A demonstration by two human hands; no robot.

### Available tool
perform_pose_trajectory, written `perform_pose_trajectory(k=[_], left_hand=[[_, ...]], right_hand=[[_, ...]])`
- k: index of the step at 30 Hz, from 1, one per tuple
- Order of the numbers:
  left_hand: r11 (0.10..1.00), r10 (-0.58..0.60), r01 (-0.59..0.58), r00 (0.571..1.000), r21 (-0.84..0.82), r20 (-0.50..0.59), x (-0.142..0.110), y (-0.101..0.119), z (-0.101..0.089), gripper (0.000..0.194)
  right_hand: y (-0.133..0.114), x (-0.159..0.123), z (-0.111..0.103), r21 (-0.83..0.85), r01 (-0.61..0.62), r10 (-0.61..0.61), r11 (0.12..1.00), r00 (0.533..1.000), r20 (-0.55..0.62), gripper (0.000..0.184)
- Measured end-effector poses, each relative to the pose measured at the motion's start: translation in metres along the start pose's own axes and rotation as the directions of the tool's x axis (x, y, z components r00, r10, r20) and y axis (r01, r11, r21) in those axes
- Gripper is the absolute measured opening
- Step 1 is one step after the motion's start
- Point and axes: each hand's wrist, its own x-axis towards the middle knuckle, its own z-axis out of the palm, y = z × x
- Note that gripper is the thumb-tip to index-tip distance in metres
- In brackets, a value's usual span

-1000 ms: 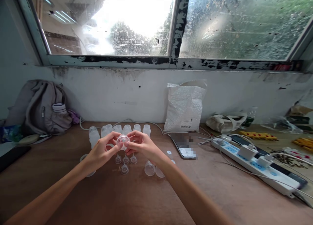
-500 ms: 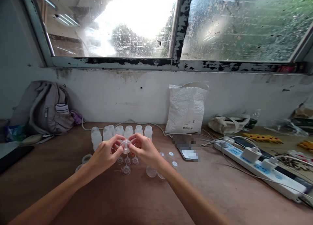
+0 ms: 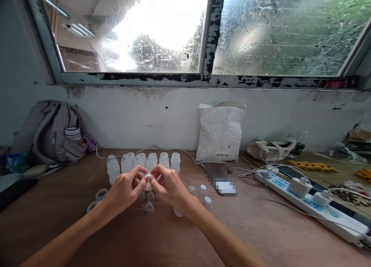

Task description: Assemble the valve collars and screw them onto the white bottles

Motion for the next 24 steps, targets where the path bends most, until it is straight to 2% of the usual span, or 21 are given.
perform_pose_trajectory(k=[8, 15, 19, 24], left_hand=[[0.997, -0.011, 0.011, 1.000, 0.079, 0.000, 0.004, -0.009, 0.012, 0.012], [0.999, -0.008, 0.010, 0.999, -0.036, 0.033, 0.009, -0.020, 0.012, 0.020], [0.999, 0.005, -0.004, 1.000, -0.053, 0.029, 0.010, -0.024, 0.015, 0.019], [1.000, 0.006, -0.006, 0.999, 0.000, 0.041, 0.008, -0.025, 0.019, 0.021]], right_hand=[[0.008, 0.002, 0.010, -0.052, -0.001, -0.002, 0.999, 0.997, -0.073, 0.007], [0.018, 0.005, 0.011, 0.032, -0.010, 0.012, 0.999, 0.999, -0.052, 0.007], [0.022, 0.004, 0.016, -0.017, 0.034, -0.035, 0.999, 0.997, -0.068, 0.013], [0.032, 0.002, 0.025, -0.066, 0.008, -0.013, 0.998, 0.997, -0.077, 0.015]])
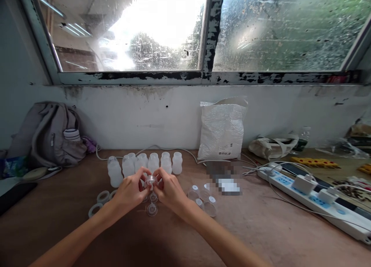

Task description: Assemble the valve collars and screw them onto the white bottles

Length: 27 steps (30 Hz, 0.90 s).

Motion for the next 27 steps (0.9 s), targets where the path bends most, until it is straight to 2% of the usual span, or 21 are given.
perform_pose_trajectory(k=[6, 19, 23, 27], left_hand=[[1.000, -0.023, 0.024, 0.999, -0.001, 0.027, 0.002, -0.004, 0.002, 0.023], [0.984, -0.017, 0.016, 1.000, 0.179, 0.002, -0.002, -0.002, 0.011, 0.021], [0.988, -0.019, 0.020, 1.000, 0.154, -0.007, -0.002, -0.004, 0.009, 0.019], [0.998, -0.012, 0.013, 1.000, 0.055, -0.012, -0.001, -0.003, 0.007, 0.018]], right_hand=[[0.004, 0.001, 0.001, 0.014, 0.043, -0.044, 0.999, 0.998, 0.046, 0.022], [0.006, -0.003, 0.008, -0.108, 0.007, -0.010, 0.994, 1.000, -0.025, 0.022], [0.004, -0.003, 0.007, -0.101, 0.013, -0.015, 0.995, 1.000, -0.019, 0.020], [0.003, 0.000, 0.001, -0.097, 0.001, -0.003, 0.995, 1.000, -0.020, 0.016]])
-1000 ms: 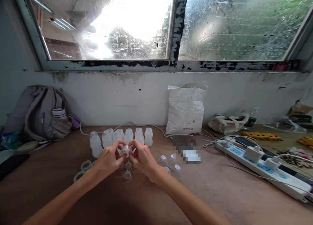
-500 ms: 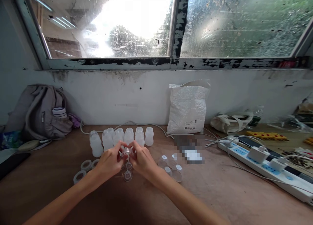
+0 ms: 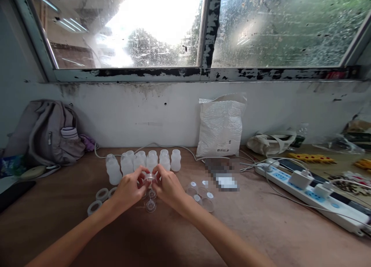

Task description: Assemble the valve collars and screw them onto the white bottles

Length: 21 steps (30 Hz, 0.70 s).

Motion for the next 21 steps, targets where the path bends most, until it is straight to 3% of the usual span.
perform_pose_trajectory(k=[10, 21], left_hand=[[1.000, 0.011, -0.010, 1.000, -0.011, 0.021, -0.0009, -0.0007, 0.0030, 0.017], [0.998, 0.058, -0.058, 0.998, 0.029, -0.020, -0.0026, -0.0003, 0.0039, 0.014]], right_hand=[[-0.0012, 0.0029, -0.0098, -0.077, -0.024, 0.031, 0.997, 0.995, 0.096, 0.012], [-0.0025, -0.0004, -0.0070, -0.101, -0.003, 0.010, 0.995, 0.998, 0.067, 0.009]])
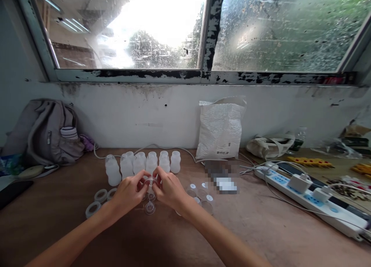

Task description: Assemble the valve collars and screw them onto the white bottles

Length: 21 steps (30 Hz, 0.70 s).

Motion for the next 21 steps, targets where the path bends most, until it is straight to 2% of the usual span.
perform_pose_trajectory(k=[10, 17, 21], left_hand=[[0.999, 0.031, -0.032, 1.000, 0.027, 0.003, -0.001, -0.001, -0.001, 0.013], [0.994, -0.045, 0.043, 0.999, 0.105, 0.021, 0.001, -0.005, -0.001, 0.011], [0.991, -0.061, 0.058, 0.998, 0.124, 0.026, 0.003, -0.009, 0.000, 0.014]], right_hand=[[-0.003, -0.001, -0.001, 0.022, 0.014, -0.013, 1.000, 1.000, -0.014, 0.008], [-0.013, -0.004, -0.002, 0.141, 0.090, -0.097, 0.986, 0.994, 0.047, 0.012], [-0.019, -0.006, 0.002, 0.225, 0.082, -0.100, 0.971, 0.993, 0.069, 0.013]])
